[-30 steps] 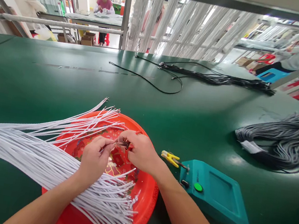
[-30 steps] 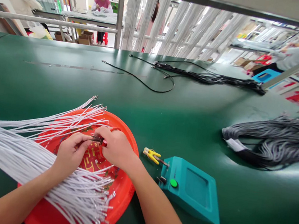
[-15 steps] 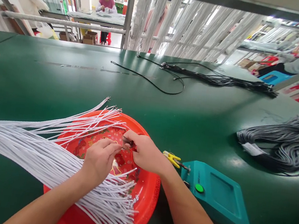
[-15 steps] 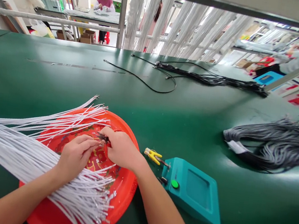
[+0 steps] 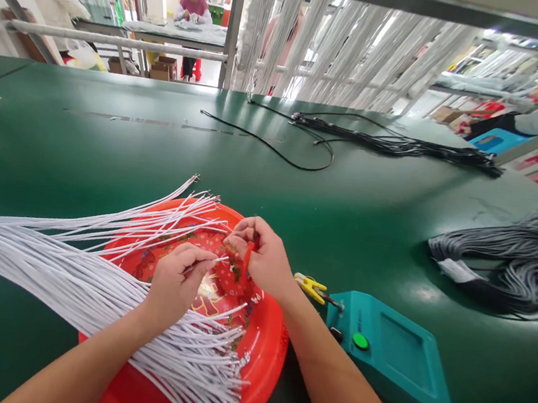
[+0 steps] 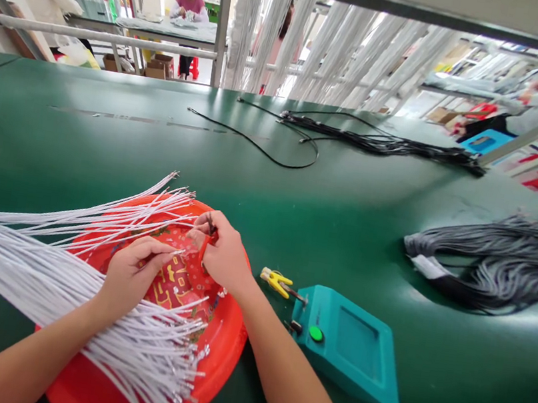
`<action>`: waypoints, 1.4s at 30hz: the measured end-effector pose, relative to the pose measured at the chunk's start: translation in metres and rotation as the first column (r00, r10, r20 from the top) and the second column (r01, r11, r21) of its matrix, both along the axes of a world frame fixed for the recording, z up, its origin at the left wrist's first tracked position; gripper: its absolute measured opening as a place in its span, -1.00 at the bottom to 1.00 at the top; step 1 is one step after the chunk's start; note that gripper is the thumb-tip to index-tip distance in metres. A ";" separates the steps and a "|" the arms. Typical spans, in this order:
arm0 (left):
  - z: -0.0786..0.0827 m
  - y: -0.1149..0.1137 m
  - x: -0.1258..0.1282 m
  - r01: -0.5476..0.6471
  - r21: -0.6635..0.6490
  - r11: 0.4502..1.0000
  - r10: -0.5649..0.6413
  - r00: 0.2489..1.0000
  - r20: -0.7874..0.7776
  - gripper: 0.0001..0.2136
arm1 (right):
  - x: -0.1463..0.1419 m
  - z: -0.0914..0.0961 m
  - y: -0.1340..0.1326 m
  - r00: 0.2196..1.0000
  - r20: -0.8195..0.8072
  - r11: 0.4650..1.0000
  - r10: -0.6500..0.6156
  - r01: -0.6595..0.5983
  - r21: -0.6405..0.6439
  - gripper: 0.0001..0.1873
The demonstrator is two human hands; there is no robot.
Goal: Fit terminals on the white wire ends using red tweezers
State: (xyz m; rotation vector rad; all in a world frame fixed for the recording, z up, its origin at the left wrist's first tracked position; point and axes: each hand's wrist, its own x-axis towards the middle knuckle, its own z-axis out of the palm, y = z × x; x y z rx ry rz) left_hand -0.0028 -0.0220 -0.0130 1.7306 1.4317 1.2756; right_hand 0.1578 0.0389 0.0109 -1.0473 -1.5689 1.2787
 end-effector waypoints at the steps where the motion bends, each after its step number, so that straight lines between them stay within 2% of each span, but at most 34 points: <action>1: 0.000 0.000 0.000 -0.012 -0.001 1.000 0.012 1.000 0.002 -0.89 | -0.001 0.002 -0.002 0.997 -0.061 0.999 -0.041 0.040 -0.011 -0.78; 2: 0.000 0.000 0.000 -0.019 -0.004 1.000 0.019 1.000 0.005 -0.89 | -0.002 0.003 -0.004 0.992 -0.119 0.999 -0.045 0.042 -0.031 -0.75; 4: -0.001 0.000 0.001 -0.022 -0.014 1.000 0.023 1.000 0.013 -0.89 | -0.004 0.004 -0.008 0.986 -0.165 0.998 0.027 -0.036 -0.051 -0.69; 6: -0.001 0.000 0.000 -0.033 -0.020 0.999 0.033 0.999 0.028 -0.89 | -0.004 0.003 -0.011 0.988 -0.106 0.992 0.117 -0.121 -0.036 -0.69; 8: -0.002 0.000 0.000 -0.060 -0.027 0.998 0.062 0.996 0.061 -0.89 | -0.005 0.000 -0.013 0.988 -0.037 0.988 0.151 -0.151 -0.004 -0.72; 11: -0.002 0.000 0.000 -0.111 -0.061 0.992 0.119 0.982 0.144 -0.90 | -0.011 -0.006 -0.015 0.989 -0.101 0.994 0.105 -0.107 -0.011 -0.75; 15: 0.004 0.001 0.002 -0.117 -0.164 0.980 0.160 0.946 0.283 -0.87 | -0.024 -0.013 -0.019 0.964 -0.268 0.992 0.006 -0.040 -0.123 -0.70; 18: 0.009 0.002 0.004 -0.095 -0.220 0.971 0.172 0.916 0.363 -0.86 | -0.031 -0.018 -0.025 0.961 -0.263 0.990 -0.088 0.056 -0.127 -0.74; 20: 0.009 0.002 0.005 -0.067 -0.249 0.966 0.165 0.903 0.396 -0.85 | -0.031 -0.023 -0.027 0.976 -0.170 0.991 -0.135 0.135 -0.010 -0.81; 22: 0.007 0.002 0.005 -0.043 -0.269 0.962 0.152 0.903 0.402 -0.84 | -0.028 -0.028 -0.027 0.987 -0.011 0.962 -0.160 0.158 0.221 -0.85; 24: 0.004 0.001 0.005 -0.049 -0.263 0.964 0.144 0.924 0.355 -0.83 | -0.023 -0.031 -0.026 0.970 0.174 0.873 -0.170 0.067 0.483 -0.82; 26: 0.002 0.000 0.004 -0.087 -0.229 0.969 0.144 0.959 0.245 -0.84 | -0.019 -0.032 -0.024 0.917 0.351 0.752 -0.190 -0.094 0.652 -0.76; 28: 0.001 -0.001 0.003 -0.133 -0.162 0.978 0.149 0.985 0.091 -0.85 | -0.017 -0.030 -0.024 0.842 0.490 0.674 -0.224 -0.229 0.703 -0.72; 29: 0.002 -0.001 0.003 -0.150 -0.120 0.981 0.152 0.988 0.013 -0.86 | -0.017 -0.029 -0.025 0.810 0.536 0.661 -0.238 -0.270 0.700 -0.71; 31: 0.002 -0.002 0.002 -0.164 -0.041 0.986 0.159 0.982 -0.105 -0.87 | -0.018 -0.027 -0.026 0.790 0.568 0.688 -0.232 -0.280 0.669 -0.71; 33: 0.003 -0.002 0.002 -0.150 0.004 0.989 0.149 0.979 -0.141 -0.86 | -0.018 -0.023 -0.027 0.838 0.518 0.782 -0.168 -0.207 0.589 -0.75; 35: 0.002 -0.002 0.001 -0.128 0.011 0.992 0.128 0.985 -0.112 -0.86 | -0.019 -0.018 -0.027 0.921 0.383 0.898 -0.067 -0.112 0.426 -0.84; 37: 0.001 -0.001 0.000 -0.106 0.006 0.994 0.106 0.993 -0.048 -0.86 | -0.019 -0.013 -0.026 0.982 0.183 0.976 0.041 -0.079 0.205 -0.93; 39: 0.000 -0.001 0.000 -0.089 -0.001 0.996 0.089 0.996 0.022 -0.86 | -0.020 -0.010 -0.025 0.993 -0.039 0.994 0.109 -0.109 -0.002 -0.87; 42: 0.000 -0.002 0.000 -0.101 -0.017 0.995 0.102 0.991 0.084 -0.86 | -0.024 -0.011 -0.024 0.944 -0.320 0.948 0.084 -0.174 -0.265 -0.67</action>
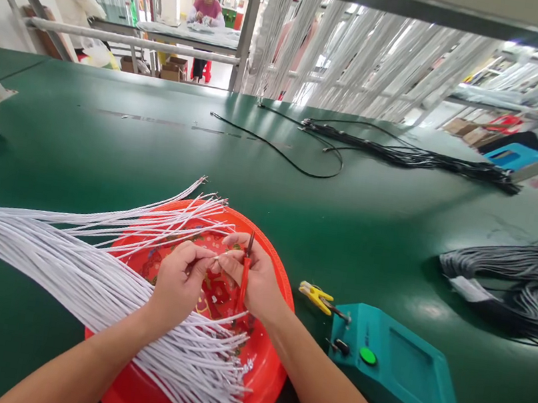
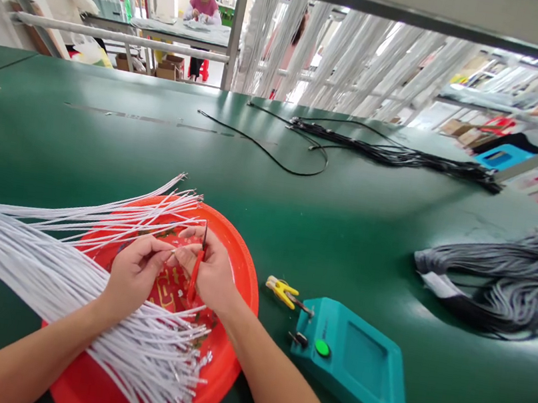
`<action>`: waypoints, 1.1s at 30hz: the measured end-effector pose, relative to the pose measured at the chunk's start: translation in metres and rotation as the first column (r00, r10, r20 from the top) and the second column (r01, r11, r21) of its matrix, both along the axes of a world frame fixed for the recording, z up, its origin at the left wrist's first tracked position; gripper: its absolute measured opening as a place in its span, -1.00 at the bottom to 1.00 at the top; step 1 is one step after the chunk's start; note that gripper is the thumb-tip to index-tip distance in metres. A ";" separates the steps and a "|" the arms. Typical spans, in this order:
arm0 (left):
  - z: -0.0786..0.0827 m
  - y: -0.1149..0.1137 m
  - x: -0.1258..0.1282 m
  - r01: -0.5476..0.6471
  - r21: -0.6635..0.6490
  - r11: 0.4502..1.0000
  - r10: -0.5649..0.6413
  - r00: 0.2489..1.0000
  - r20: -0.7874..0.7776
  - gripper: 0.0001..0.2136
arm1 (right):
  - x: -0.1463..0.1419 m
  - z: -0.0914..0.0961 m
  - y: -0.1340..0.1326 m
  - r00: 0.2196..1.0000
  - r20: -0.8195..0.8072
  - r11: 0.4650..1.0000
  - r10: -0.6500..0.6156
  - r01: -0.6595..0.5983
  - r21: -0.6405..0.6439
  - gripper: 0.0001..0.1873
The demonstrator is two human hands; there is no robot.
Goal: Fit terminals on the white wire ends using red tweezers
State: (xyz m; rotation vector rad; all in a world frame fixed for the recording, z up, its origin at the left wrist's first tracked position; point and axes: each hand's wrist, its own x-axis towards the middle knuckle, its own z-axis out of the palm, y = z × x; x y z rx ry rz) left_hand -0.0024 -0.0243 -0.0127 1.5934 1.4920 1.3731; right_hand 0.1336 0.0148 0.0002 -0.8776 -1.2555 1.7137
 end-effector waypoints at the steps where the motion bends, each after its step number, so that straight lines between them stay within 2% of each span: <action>1: 0.000 0.000 0.000 -0.018 -0.008 1.000 0.018 1.000 0.007 -0.87 | -0.002 -0.001 0.000 0.998 -0.068 0.996 0.000 -0.006 -0.092 -0.63; 4: 0.001 -0.002 0.002 -0.062 -0.030 0.998 0.062 0.998 0.001 -0.88 | -0.006 -0.007 0.000 0.977 -0.214 0.956 0.020 -0.081 -0.281 -0.57; 6: 0.001 -0.001 0.002 -0.073 -0.042 0.996 0.074 0.997 0.019 -0.88 | -0.007 -0.010 0.001 0.975 -0.216 0.942 0.041 -0.110 -0.316 -0.56; 8: 0.001 0.000 0.001 -0.084 -0.060 0.995 0.087 0.995 0.049 -0.88 | -0.008 -0.012 0.002 0.993 -0.120 0.957 0.005 -0.040 -0.289 -0.58; 10: 0.001 0.001 0.001 -0.089 -0.076 0.993 0.094 0.993 0.068 -0.89 | -0.008 -0.012 0.002 0.993 -0.001 0.977 -0.114 0.112 -0.181 -0.62; 12: 0.001 0.002 0.000 -0.085 -0.084 0.993 0.092 0.993 0.072 -0.89 | -0.009 -0.011 0.001 0.968 0.053 0.968 -0.245 0.247 -0.034 -0.66; 13: 0.001 0.002 0.000 -0.083 -0.089 0.993 0.089 0.993 0.074 -0.89 | -0.008 -0.010 0.000 0.959 0.057 0.961 -0.278 0.276 0.031 -0.69; 15: 0.001 0.002 0.001 -0.084 -0.099 0.992 0.091 0.993 0.076 -0.88 | -0.007 -0.009 -0.002 0.957 0.075 0.952 -0.279 0.266 0.152 -0.72; 17: 0.000 0.002 0.001 -0.086 -0.105 0.991 0.093 0.994 0.060 -0.88 | -0.005 -0.011 -0.004 0.942 0.172 0.925 -0.287 0.226 0.305 -0.77; 20: -0.001 0.002 0.001 -0.084 -0.102 0.991 0.085 0.996 0.007 -0.89 | -0.001 -0.015 -0.005 0.848 0.369 0.811 -0.381 0.116 0.573 -0.84; 22: -0.001 0.001 0.001 -0.085 -0.095 0.992 0.082 0.996 -0.041 -0.89 | 0.000 -0.017 -0.006 0.782 0.447 0.730 -0.434 0.014 0.684 -0.82; 23: 0.000 0.001 0.001 -0.087 -0.089 0.992 0.082 0.995 -0.062 -0.88 | 0.000 -0.016 -0.007 0.765 0.464 0.709 -0.446 -0.014 0.705 -0.81; 24: 0.000 0.001 0.001 -0.090 -0.081 0.993 0.084 0.993 -0.080 -0.88 | 0.000 -0.015 -0.007 0.760 0.473 0.713 -0.447 -0.017 0.701 -0.82; 26: 0.001 0.000 0.000 -0.097 -0.059 0.994 0.091 0.991 -0.102 -0.88 | -0.001 -0.009 -0.007 0.795 0.460 0.792 -0.397 0.043 0.609 -0.87; 28: 0.001 0.000 0.000 -0.098 -0.033 0.995 0.094 0.990 -0.101 -0.88 | -0.003 -0.004 -0.005 0.888 0.366 0.908 -0.278 0.118 0.403 -0.86; 30: 0.001 -0.001 -0.001 -0.086 -0.017 0.996 0.085 0.994 -0.072 -0.88 | -0.004 -0.001 -0.002 0.969 0.197 0.982 -0.148 0.121 0.142 -0.75; 31: 0.001 -0.001 -0.001 -0.076 -0.019 0.997 0.075 0.996 -0.049 -0.88 | -0.004 -0.001 0.000 0.990 0.104 0.995 -0.098 0.096 0.020 -0.70; 33: 0.001 0.000 -0.001 -0.060 -0.034 0.998 0.060 0.998 0.003 -0.88 | -0.004 -0.006 0.003 0.999 -0.041 0.985 -0.017 0.009 -0.174 -0.61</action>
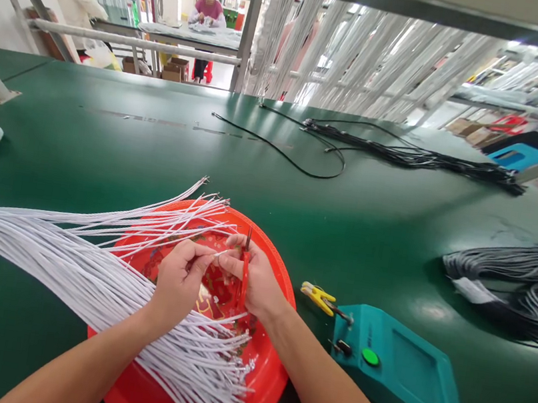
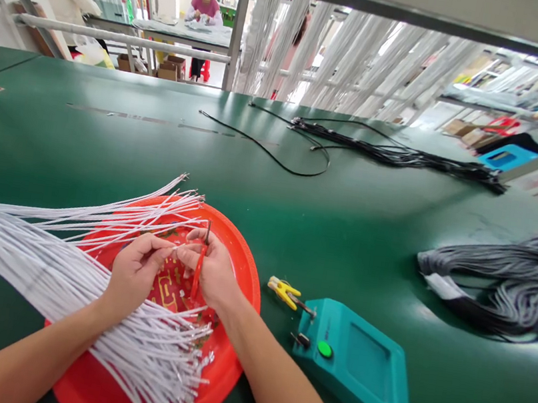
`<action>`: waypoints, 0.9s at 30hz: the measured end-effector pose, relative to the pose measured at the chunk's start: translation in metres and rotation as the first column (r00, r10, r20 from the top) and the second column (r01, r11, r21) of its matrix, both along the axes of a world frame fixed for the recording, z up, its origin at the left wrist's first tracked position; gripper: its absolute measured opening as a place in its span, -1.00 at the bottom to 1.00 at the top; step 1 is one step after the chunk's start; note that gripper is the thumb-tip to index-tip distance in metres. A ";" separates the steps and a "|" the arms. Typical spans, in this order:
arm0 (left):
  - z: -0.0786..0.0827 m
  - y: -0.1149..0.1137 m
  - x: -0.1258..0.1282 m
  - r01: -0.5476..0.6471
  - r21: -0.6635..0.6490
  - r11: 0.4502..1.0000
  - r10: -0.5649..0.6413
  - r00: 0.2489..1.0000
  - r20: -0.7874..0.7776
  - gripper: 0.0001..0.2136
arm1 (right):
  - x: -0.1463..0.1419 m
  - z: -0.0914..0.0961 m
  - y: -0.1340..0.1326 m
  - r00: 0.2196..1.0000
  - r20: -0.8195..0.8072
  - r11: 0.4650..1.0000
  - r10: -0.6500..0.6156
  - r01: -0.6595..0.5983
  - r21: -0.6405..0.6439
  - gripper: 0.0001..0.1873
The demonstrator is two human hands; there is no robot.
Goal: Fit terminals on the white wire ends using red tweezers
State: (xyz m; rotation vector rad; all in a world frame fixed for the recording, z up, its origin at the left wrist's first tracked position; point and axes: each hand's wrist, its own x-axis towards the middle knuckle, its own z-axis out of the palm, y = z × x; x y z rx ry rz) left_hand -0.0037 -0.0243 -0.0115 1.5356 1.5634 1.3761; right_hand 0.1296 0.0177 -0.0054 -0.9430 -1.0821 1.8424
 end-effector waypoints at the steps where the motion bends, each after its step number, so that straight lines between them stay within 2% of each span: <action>1: 0.000 0.000 0.000 0.003 -0.009 1.000 -0.002 1.000 0.026 -0.88 | 0.000 -0.003 0.001 0.998 -0.046 0.997 0.036 -0.039 -0.068 -0.59; 3: 0.000 0.001 0.000 -0.004 -0.031 1.000 0.007 0.997 0.074 -0.89 | -0.002 -0.010 0.002 0.994 -0.078 0.985 0.080 -0.091 -0.144 -0.57; 5: 0.000 0.002 0.000 -0.013 -0.048 0.999 0.018 0.995 0.102 -0.89 | -0.004 -0.015 0.002 0.999 -0.036 0.991 0.029 -0.034 -0.132 -0.58; 7: 0.000 0.002 0.001 -0.011 -0.059 0.998 0.017 0.994 0.108 -0.88 | -0.004 -0.016 0.001 0.994 -0.005 0.993 -0.108 0.108 -0.048 -0.62; 9: -0.001 0.002 0.001 -0.005 -0.068 0.998 0.012 0.993 0.115 -0.87 | -0.004 -0.013 0.001 0.975 -0.018 0.973 -0.219 0.220 0.069 -0.66; 12: -0.003 0.002 0.002 -0.011 -0.073 0.997 0.019 0.993 0.116 -0.86 | -0.002 -0.009 -0.003 0.967 0.036 0.930 -0.251 0.231 0.286 -0.73; 14: -0.002 0.001 0.002 -0.026 -0.072 0.997 0.031 0.997 0.072 -0.87 | -0.001 -0.009 -0.005 0.935 0.174 0.851 -0.309 0.190 0.490 -0.80; 16: -0.002 0.001 0.002 -0.029 -0.066 0.997 0.030 0.999 0.012 -0.87 | 0.001 -0.012 -0.007 0.857 0.306 0.715 -0.414 0.099 0.692 -0.86; 17: -0.001 0.001 0.002 -0.024 -0.060 0.998 0.024 1.000 -0.007 -0.87 | 0.002 -0.014 -0.008 0.816 0.349 0.648 -0.461 0.041 0.760 -0.87; 18: -0.001 0.001 0.002 -0.019 -0.053 0.998 0.018 1.000 -0.016 -0.87 | 0.002 -0.015 -0.008 0.789 0.380 0.606 -0.483 -0.012 0.795 -0.85; 19: -0.001 0.001 0.002 -0.018 -0.047 0.999 0.017 1.000 -0.011 -0.87 | 0.002 -0.016 -0.008 0.783 0.403 0.603 -0.474 -0.045 0.796 -0.83; 20: -0.001 0.001 0.002 -0.024 -0.046 0.999 0.025 1.000 0.003 -0.87 | 0.002 -0.016 -0.007 0.796 0.414 0.636 -0.442 -0.048 0.770 -0.81; 23: -0.001 0.002 0.001 -0.058 -0.054 0.997 0.061 0.997 0.055 -0.87 | 0.001 -0.012 -0.003 0.892 0.316 0.822 -0.322 0.098 0.561 -0.78; 24: -0.001 0.002 0.001 -0.063 -0.053 0.997 0.066 0.996 0.063 -0.87 | 0.000 -0.010 -0.002 0.918 0.250 0.863 -0.309 0.160 0.479 -0.76; 27: -0.001 0.002 0.002 -0.038 -0.039 0.999 0.039 0.998 0.040 -0.88 | 0.000 -0.005 0.001 0.945 0.095 0.908 -0.313 0.268 0.322 -0.70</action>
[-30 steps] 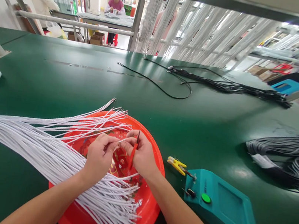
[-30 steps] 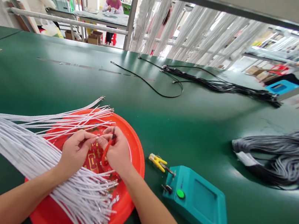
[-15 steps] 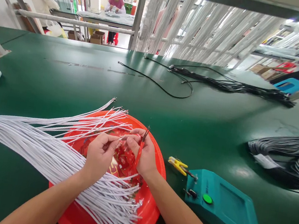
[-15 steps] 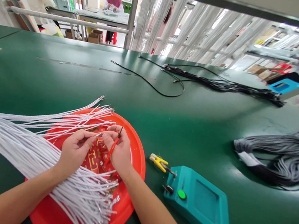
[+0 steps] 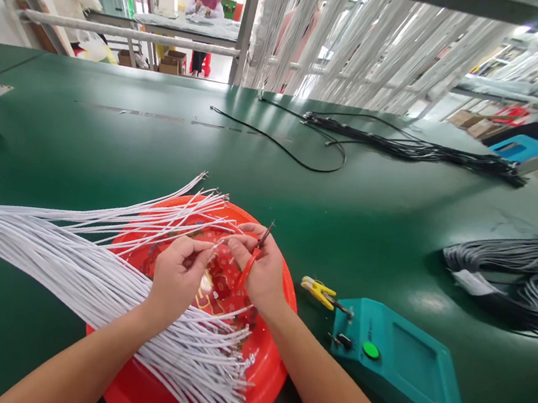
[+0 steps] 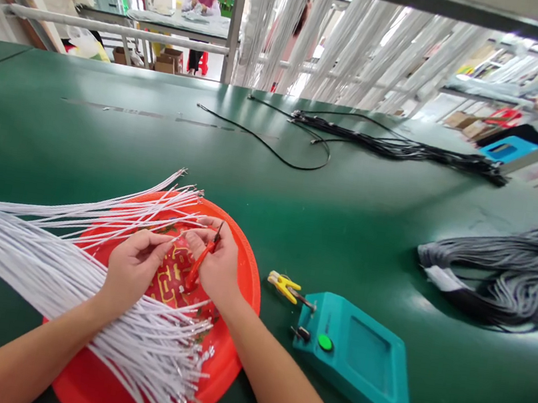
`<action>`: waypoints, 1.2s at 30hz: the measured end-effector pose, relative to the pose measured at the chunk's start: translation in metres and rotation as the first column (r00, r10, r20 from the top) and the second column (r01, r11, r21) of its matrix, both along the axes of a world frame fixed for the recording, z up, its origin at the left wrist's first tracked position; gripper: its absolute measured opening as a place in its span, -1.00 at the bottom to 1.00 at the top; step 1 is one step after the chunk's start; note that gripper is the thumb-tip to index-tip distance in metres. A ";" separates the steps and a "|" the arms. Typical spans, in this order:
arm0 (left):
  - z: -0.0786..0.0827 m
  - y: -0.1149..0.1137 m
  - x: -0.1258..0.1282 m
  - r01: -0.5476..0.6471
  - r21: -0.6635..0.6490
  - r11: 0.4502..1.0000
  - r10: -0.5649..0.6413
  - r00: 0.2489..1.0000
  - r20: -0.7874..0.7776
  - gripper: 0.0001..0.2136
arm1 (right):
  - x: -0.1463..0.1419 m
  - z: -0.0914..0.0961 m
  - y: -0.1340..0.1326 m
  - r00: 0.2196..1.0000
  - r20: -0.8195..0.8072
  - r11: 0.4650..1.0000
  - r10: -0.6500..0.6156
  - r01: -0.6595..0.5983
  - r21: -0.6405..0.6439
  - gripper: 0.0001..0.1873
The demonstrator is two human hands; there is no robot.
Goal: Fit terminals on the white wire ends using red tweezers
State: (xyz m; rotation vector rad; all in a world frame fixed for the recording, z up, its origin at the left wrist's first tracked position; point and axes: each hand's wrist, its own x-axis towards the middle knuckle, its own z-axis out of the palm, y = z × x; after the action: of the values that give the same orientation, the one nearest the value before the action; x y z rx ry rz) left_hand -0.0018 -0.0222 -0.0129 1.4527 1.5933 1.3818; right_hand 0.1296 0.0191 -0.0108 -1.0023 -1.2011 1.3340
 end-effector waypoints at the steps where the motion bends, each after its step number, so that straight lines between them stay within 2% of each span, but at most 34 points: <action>1: 0.000 0.000 0.000 0.008 0.003 1.000 -0.008 1.000 -0.020 -0.88 | 0.000 0.001 0.000 1.000 -0.031 1.000 0.000 0.000 -0.010 -0.69; 4: -0.001 -0.001 0.000 0.036 0.019 0.999 -0.034 0.995 -0.099 -0.87 | 0.000 0.002 -0.001 0.999 -0.051 0.999 -0.011 0.013 0.031 -0.71; 8: -0.001 -0.001 0.000 0.060 -0.020 0.998 -0.062 0.987 -0.150 -0.86 | 0.000 0.002 -0.004 0.998 0.054 0.990 0.012 -0.019 0.137 -0.80; 12: -0.002 0.001 0.001 0.054 -0.165 0.985 -0.058 0.998 -0.020 -0.83 | 0.000 -0.001 -0.004 0.995 0.098 0.989 0.008 -0.022 0.148 -0.82; 15: -0.002 0.003 0.000 0.119 -0.252 0.960 -0.096 0.990 0.104 -0.80 | 0.000 -0.003 -0.003 0.998 0.054 0.991 0.014 -0.021 0.131 -0.82; 18: 0.000 0.004 0.000 0.163 -0.271 0.949 -0.111 0.974 0.196 -0.81 | 0.000 -0.003 0.000 0.998 0.062 0.995 0.013 -0.019 0.101 -0.81; 21: 0.003 0.004 0.000 0.131 -0.254 0.958 -0.070 0.969 0.235 -0.82 | 0.002 -0.002 0.003 0.995 0.102 0.998 0.016 -0.021 0.053 -0.82; 23: 0.006 0.004 0.000 0.097 -0.242 0.965 -0.037 0.970 0.240 -0.82 | 0.004 -0.002 0.003 0.982 0.187 0.998 0.023 -0.035 0.061 -0.84; 25: 0.008 0.004 0.000 0.067 -0.227 0.972 -0.008 0.968 0.250 -0.82 | 0.005 -0.002 0.002 0.942 0.330 0.990 0.061 -0.098 0.097 -0.85; 29: 0.008 0.004 -0.001 0.040 -0.188 0.981 0.011 0.964 0.264 -0.82 | 0.006 -0.002 -0.001 0.795 0.574 0.949 0.197 -0.302 0.093 -0.90; 32: 0.006 0.004 0.000 0.053 -0.153 0.987 -0.012 0.966 0.258 -0.83 | 0.006 -0.001 -0.003 0.721 0.655 0.928 0.225 -0.364 0.083 -0.90; 36: 0.005 0.004 0.002 0.048 -0.087 0.995 -0.028 0.976 0.217 -0.88 | 0.005 -0.001 -0.004 0.674 0.704 0.917 0.223 -0.391 0.084 -0.90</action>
State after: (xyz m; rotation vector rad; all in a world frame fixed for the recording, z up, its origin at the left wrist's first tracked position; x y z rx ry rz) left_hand 0.0001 -0.0186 -0.0078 1.2289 1.4635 1.3749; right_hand 0.1349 0.0155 -0.0117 -1.2017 -2.1288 1.0441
